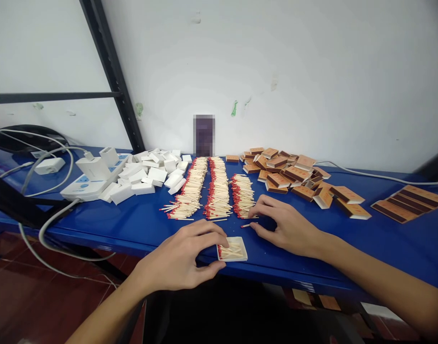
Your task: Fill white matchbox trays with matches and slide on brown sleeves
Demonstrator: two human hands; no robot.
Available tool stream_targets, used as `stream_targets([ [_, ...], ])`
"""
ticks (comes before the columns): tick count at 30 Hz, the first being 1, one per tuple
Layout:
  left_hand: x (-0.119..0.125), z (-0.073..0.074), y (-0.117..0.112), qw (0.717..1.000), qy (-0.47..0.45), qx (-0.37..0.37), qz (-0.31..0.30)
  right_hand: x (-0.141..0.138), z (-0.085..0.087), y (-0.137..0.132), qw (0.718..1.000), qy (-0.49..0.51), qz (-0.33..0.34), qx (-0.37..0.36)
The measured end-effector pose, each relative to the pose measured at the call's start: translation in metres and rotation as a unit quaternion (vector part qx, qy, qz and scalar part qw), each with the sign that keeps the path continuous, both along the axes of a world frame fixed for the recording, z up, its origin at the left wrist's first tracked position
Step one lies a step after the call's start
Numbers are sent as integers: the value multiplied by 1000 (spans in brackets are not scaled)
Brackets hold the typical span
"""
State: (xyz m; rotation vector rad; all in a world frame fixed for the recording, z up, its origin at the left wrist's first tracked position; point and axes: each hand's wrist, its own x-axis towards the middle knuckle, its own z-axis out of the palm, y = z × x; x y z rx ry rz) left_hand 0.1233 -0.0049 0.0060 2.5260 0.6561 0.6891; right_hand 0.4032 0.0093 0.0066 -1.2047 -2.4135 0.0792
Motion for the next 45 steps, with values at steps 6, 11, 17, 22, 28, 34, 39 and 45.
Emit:
stream_targets([
  [6, 0, 0, -1, 1000, 2, 0, -2, 0, -2, 2, 1000, -7, -5, 17],
  [11, 0, 0, 0, 1000, 0, 2, -2, -1, -1, 2, 1000, -3, 0, 5],
  [17, 0, -1, 0, 1000, -4, 2, -4, -3, 1, 2, 1000, 14, 17, -4],
  [22, 0, 0, 0, 1000, -3, 4, -2, -3, 2, -1, 998, 32, 48, -27],
  [28, 0, 0, 0, 1000, -5, 6, -4, -2, 2, -1, 998, 33, 44, -9],
  [34, 1, 0, 0, 1000, 2, 5, -3, 2, -5, 10, 998, 39, 1, 52],
  [39, 0, 0, 0, 1000, 0, 6, 2, 2, -7, 14, 998, 33, -21, 55],
  [45, 0, -1, 0, 1000, -1, 11, 3, 1, -9, 16, 998, 29, -6, 47],
])
